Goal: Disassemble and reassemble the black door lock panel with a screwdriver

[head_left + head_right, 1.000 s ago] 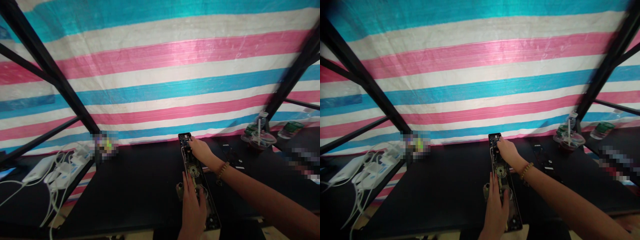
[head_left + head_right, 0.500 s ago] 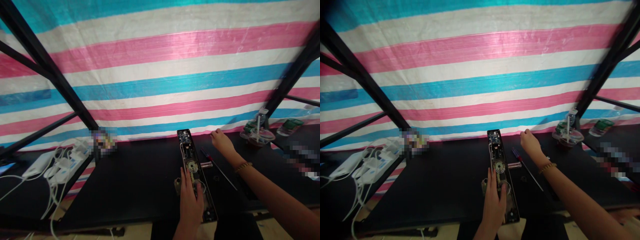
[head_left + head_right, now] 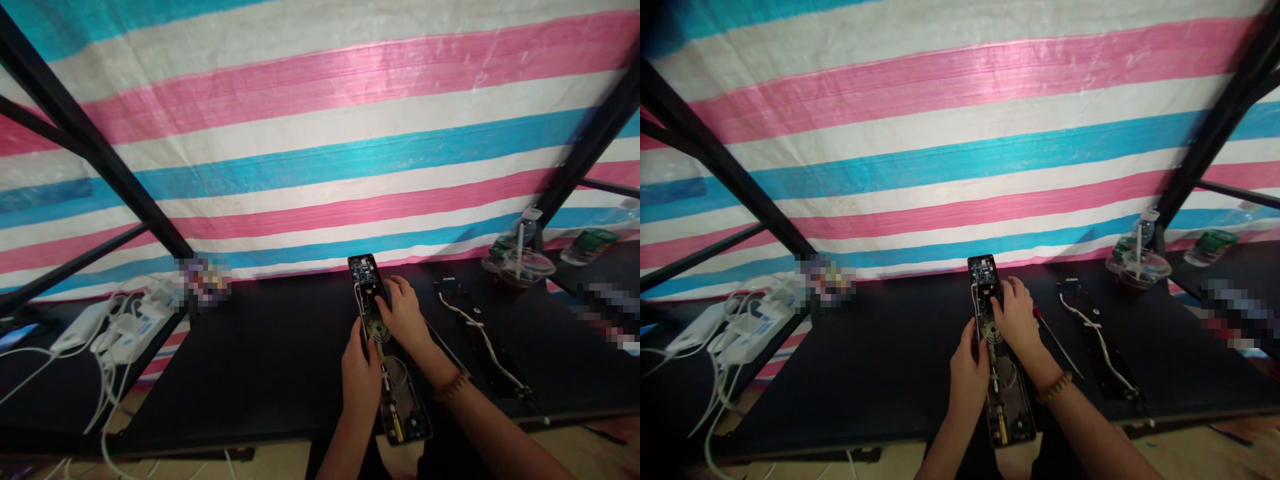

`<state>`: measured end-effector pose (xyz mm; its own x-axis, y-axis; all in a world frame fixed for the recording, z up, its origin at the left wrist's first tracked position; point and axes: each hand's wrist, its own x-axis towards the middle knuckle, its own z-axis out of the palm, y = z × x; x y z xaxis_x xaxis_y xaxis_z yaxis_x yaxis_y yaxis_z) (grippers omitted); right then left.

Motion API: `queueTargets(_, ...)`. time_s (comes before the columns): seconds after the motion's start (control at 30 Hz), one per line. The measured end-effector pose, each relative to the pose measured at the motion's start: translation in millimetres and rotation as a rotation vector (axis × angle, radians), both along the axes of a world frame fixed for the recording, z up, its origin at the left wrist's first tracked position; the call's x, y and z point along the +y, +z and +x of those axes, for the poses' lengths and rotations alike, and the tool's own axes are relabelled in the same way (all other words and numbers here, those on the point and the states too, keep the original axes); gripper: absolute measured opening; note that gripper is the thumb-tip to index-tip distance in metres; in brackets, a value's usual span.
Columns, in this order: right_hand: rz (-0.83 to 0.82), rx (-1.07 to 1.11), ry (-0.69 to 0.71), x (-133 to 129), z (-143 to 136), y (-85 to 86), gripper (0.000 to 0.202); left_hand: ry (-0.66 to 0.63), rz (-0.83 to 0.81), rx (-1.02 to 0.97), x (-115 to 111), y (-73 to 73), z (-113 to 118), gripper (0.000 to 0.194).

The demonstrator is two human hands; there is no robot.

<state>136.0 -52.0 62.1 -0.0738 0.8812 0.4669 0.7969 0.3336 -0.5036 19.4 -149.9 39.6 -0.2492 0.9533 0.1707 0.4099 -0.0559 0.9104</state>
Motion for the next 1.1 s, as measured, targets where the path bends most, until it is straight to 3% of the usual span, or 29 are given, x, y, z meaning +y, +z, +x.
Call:
queueTargets(0.07, -0.015, -0.017, -0.056, -5.1, -14.9, 6.0, 0.034, -0.023, 0.010, 0.016, 8.7, 5.4, -4.5, 0.045)
queueTargets(0.2, -0.117, -0.087, -0.021, -6.5, -32.0, 16.1, 0.018, -0.026, -0.002, 0.043, 17.2, 5.6, -7.6, 0.049)
queueTargets(0.3, -0.121, -0.075, -0.029, -4.0, -38.4, 20.3, 0.021, 0.000, 0.005, 0.061, 17.8, 3.8, -5.7, 0.046)
queueTargets(0.43, -0.157, -0.082, -0.010, -3.2, -43.4, 18.6, 0.017, -0.015, 0.050, 0.063, 16.6, 5.2, -2.5, 0.049)
queueTargets(0.63, -0.168, 0.022, -0.005, 1.2, -46.0, 9.6, 0.013, -0.020, -0.020, 0.096, 21.6, 10.7, -5.1, 0.055)
queueTargets(0.87, -0.244, 0.146, 0.005, 5.8, -46.8, 18.0, 0.014, -0.024, -0.020, 0.139, 24.9, 14.9, -10.2, 0.050)
queueTargets(1.1, -0.222, 0.184, 0.023, 3.4, -49.2, 14.6, 0.016, 0.056, -0.028, -0.033, 19.8, 6.3, -8.6, 0.053)
